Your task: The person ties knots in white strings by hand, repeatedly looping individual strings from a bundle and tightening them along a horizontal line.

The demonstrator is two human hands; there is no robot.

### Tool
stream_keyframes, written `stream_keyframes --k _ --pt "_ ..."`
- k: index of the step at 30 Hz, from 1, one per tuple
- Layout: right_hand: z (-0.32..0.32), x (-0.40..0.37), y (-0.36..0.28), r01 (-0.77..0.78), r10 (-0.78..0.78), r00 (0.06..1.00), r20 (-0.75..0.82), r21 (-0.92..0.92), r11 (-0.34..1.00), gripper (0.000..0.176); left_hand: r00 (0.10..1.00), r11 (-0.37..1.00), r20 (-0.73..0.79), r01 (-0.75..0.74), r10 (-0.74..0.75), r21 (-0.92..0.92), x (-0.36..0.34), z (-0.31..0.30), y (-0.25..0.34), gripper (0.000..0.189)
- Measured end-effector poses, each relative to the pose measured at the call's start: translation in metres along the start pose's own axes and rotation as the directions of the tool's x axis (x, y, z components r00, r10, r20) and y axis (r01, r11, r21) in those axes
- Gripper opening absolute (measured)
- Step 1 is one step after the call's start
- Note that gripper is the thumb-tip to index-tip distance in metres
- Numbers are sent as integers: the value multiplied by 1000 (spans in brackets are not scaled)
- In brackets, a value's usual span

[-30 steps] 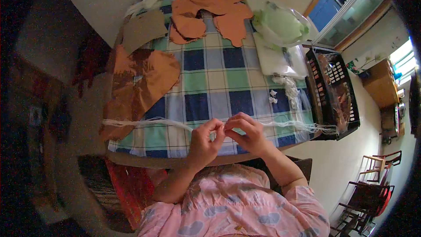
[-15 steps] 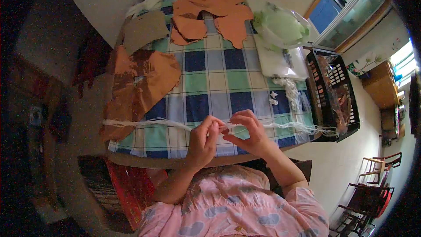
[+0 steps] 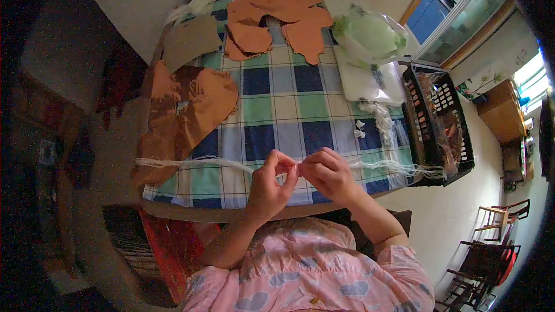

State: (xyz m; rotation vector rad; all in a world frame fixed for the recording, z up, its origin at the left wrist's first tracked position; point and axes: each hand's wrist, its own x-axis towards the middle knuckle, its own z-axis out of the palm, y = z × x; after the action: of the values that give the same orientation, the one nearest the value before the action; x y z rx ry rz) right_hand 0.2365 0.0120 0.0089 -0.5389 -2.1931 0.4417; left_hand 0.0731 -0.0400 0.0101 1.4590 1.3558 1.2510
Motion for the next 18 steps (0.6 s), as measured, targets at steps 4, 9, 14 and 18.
stream_keyframes --k 4,9,14,18 --pt "0 2 -2 -71 70 997 11 69 995 23 999 999 37 37 -37 7 -1 -2 2 10" --pt "1 0 -2 -93 90 995 47 76 993 22 999 999 35 29 -30 28 0 -4 11 6" --pt "-5 2 -1 -36 36 999 7 -23 999 21 986 990 -134 -107 94 -93 2 -5 -2 9" --pt "-10 -6 3 44 -46 999 -20 -74 996 20 981 914 -5 178 -193 -364 15 -17 -25 21"
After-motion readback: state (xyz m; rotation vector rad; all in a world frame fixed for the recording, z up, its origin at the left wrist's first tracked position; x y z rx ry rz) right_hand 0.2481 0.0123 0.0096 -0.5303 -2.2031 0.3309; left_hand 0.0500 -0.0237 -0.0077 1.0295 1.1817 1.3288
